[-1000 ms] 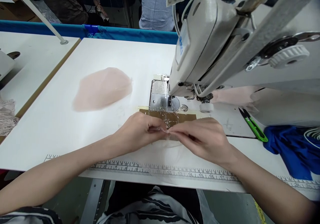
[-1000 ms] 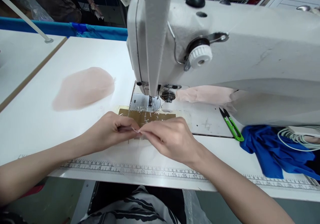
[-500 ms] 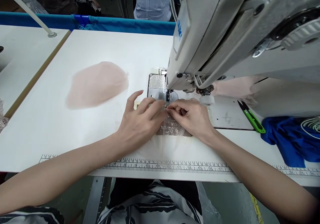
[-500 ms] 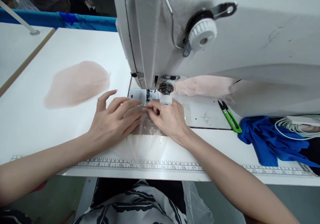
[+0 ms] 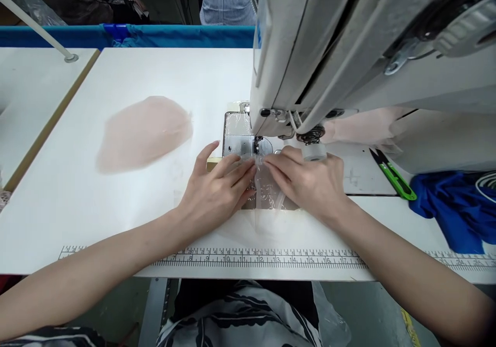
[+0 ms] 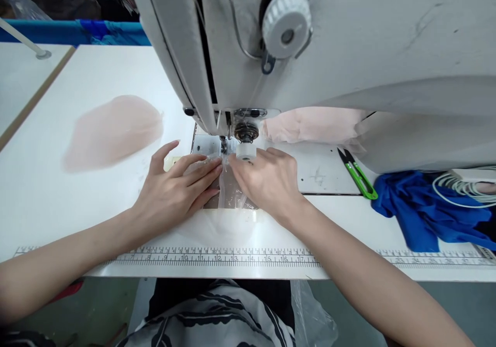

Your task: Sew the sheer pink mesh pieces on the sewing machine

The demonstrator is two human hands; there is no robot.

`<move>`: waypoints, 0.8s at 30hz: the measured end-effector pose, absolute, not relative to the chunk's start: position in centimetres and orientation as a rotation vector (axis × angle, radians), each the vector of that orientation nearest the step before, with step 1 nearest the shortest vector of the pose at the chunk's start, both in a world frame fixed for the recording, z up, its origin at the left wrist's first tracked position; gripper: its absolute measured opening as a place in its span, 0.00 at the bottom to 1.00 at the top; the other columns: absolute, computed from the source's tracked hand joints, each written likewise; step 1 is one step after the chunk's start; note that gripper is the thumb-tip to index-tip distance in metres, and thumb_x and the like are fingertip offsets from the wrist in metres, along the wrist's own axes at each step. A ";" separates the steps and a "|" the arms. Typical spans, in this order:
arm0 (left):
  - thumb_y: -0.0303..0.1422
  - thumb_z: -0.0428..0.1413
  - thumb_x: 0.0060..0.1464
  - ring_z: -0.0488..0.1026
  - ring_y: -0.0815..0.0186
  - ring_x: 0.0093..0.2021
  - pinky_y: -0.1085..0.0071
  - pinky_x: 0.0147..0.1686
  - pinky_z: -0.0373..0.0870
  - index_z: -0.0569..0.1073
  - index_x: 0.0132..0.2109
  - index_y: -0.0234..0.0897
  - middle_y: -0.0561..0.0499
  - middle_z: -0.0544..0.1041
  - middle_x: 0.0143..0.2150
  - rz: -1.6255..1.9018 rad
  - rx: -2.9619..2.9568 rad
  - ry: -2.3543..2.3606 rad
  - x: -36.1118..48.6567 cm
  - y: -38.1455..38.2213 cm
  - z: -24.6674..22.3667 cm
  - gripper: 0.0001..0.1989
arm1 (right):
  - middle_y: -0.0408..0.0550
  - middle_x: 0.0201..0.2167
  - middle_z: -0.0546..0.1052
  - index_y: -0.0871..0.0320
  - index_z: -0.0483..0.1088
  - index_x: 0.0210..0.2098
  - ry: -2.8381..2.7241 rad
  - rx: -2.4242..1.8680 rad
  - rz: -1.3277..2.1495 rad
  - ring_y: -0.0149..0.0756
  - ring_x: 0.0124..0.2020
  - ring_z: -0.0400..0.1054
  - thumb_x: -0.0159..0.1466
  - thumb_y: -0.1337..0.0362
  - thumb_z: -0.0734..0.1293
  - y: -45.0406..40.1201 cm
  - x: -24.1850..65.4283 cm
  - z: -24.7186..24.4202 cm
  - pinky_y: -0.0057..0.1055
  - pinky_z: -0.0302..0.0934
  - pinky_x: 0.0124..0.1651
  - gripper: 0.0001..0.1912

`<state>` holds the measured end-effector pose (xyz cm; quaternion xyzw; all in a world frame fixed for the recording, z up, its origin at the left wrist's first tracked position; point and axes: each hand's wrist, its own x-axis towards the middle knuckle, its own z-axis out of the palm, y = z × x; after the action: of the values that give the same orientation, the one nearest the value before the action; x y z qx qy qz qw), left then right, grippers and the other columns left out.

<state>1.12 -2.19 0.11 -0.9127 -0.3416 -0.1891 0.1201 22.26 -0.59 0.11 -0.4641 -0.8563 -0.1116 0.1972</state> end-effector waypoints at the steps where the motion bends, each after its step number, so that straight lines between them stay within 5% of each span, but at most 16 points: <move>1: 0.33 0.52 0.66 0.74 0.57 0.52 0.44 0.63 0.53 0.72 0.56 0.37 0.49 0.79 0.53 -0.557 -2.673 -1.002 1.2 -2.1 0.1 0.14 | 0.46 0.27 0.79 0.55 0.78 0.40 -2.439 -1.259 -0.333 0.32 0.22 0.63 0.70 0.62 0.60 -0.8 22.2 0.3 0.34 0.41 0.25 0.14; 6: 0.33 0.51 0.66 0.73 0.58 0.55 0.47 0.62 0.55 0.73 0.56 0.37 0.48 0.78 0.54 -0.534 -2.647 -1.007 1.3 -1.8 0.0 0.14 | 0.49 0.31 0.80 0.61 0.76 0.49 -2.571 -1.340 -0.328 0.35 0.31 0.70 0.71 0.62 0.57 -1.5 21.5 0.6 0.35 0.43 0.26 0.18; 24: 0.34 0.50 0.67 0.73 0.57 0.55 0.45 0.63 0.55 0.73 0.56 0.37 0.46 0.79 0.53 -0.540 -2.640 -1.039 1.5 -1.2 -0.2 0.15 | 0.51 0.37 0.81 0.59 0.74 0.53 -2.623 -1.449 -0.405 0.36 0.35 0.72 0.73 0.62 0.54 -1.3 21.8 0.5 0.36 0.44 0.27 0.20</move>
<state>1.54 -1.17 -0.19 -0.9068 -0.3569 -0.1854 0.1264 21.75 -1.31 0.52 -0.4782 -0.8660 -0.1338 0.0587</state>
